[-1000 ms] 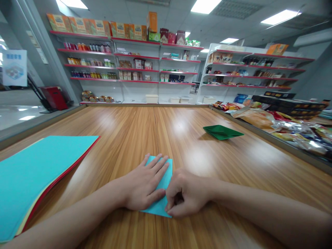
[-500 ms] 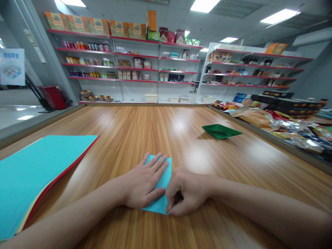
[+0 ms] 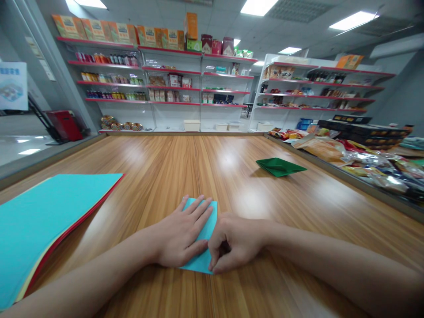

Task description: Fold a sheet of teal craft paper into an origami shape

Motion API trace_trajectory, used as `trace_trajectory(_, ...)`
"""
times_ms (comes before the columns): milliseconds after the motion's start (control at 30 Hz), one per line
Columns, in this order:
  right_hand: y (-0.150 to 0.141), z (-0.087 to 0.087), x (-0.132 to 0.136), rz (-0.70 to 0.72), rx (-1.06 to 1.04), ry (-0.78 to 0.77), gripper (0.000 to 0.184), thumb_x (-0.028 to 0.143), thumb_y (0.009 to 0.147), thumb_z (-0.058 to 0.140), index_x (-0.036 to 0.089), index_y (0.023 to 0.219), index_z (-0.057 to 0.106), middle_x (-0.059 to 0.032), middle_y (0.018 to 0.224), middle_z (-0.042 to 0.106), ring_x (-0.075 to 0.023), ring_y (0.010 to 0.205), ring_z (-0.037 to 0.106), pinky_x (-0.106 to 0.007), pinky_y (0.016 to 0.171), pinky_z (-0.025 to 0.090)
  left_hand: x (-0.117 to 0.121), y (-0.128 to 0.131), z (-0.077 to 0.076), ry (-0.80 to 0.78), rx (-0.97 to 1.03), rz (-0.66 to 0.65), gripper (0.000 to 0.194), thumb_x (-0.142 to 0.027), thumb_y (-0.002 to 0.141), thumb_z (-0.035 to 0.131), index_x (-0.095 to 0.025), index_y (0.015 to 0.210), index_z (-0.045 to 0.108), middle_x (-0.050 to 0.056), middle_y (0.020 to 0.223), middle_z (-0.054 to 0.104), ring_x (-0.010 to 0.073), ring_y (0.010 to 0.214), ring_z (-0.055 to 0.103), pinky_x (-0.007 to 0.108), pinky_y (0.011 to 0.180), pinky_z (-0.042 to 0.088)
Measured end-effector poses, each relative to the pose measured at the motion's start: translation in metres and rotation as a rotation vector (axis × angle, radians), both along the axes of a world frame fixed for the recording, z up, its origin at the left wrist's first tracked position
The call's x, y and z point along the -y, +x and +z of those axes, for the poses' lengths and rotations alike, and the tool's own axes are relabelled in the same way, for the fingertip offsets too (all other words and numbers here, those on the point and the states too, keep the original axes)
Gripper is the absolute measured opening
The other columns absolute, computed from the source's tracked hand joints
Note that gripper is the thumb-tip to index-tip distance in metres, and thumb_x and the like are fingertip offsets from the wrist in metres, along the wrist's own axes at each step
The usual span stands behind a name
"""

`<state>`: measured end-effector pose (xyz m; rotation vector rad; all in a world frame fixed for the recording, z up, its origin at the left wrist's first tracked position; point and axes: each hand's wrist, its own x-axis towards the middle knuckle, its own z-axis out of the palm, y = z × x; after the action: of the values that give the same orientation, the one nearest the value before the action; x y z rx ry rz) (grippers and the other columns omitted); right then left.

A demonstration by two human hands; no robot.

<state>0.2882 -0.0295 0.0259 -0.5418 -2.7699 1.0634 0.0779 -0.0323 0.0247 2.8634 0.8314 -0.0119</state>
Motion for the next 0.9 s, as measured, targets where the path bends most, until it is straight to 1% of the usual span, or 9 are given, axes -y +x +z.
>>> trace_trajectory(133,0.0003,0.0003,0.0002,0.0,0.012,-0.008,0.016,0.029,0.073,0.069,0.015,0.08,0.075,0.0005,0.063,0.068,-0.0064,0.053,0.053,-0.015,0.051,0.037,0.0001,0.0005,0.0004,0.001,-0.005,0.001,0.073,-0.058,0.094,0.024,-0.016,0.15,0.001,0.016,0.155,0.003,0.0356,0.141,-0.001,0.06,0.11,0.007)
trace_trajectory(333,-0.0008,-0.0002,0.0009,-0.002,0.011,0.019,0.015,0.026,0.073,0.067,0.015,0.08,0.075,0.0008,0.064,0.068,-0.0063,0.054,0.053,-0.015,0.051,0.038,0.0012,0.0004,0.0022,-0.005,-0.018,0.011,0.074,-0.059,0.094,0.022,-0.014,0.15,0.003,0.017,0.155,0.003,0.0358,0.141,-0.001,0.059,0.11,0.008)
trace_trajectory(533,-0.001,0.002,0.0003,-0.011,0.012,0.013,0.016,0.027,0.072,0.069,0.015,0.079,0.076,0.0002,0.064,0.069,-0.0063,0.053,0.054,-0.015,0.051,0.037,0.0013,0.0006,0.0027,-0.01,-0.017,0.006,0.074,-0.059,0.094,0.022,-0.015,0.15,0.002,0.016,0.155,0.004,0.0362,0.141,-0.001,0.06,0.11,0.007)
trace_trajectory(900,0.0007,0.0028,-0.0049,-0.028,0.013,0.008,0.015,0.026,0.073,0.067,0.014,0.077,0.076,0.0002,0.062,0.068,-0.0064,0.053,0.054,-0.015,0.05,0.037,0.0019,0.0006,0.0042,-0.027,-0.024,0.006,0.074,-0.058,0.094,0.023,-0.014,0.15,0.006,0.016,0.155,0.002,0.0365,0.14,-0.003,0.061,0.11,0.006)
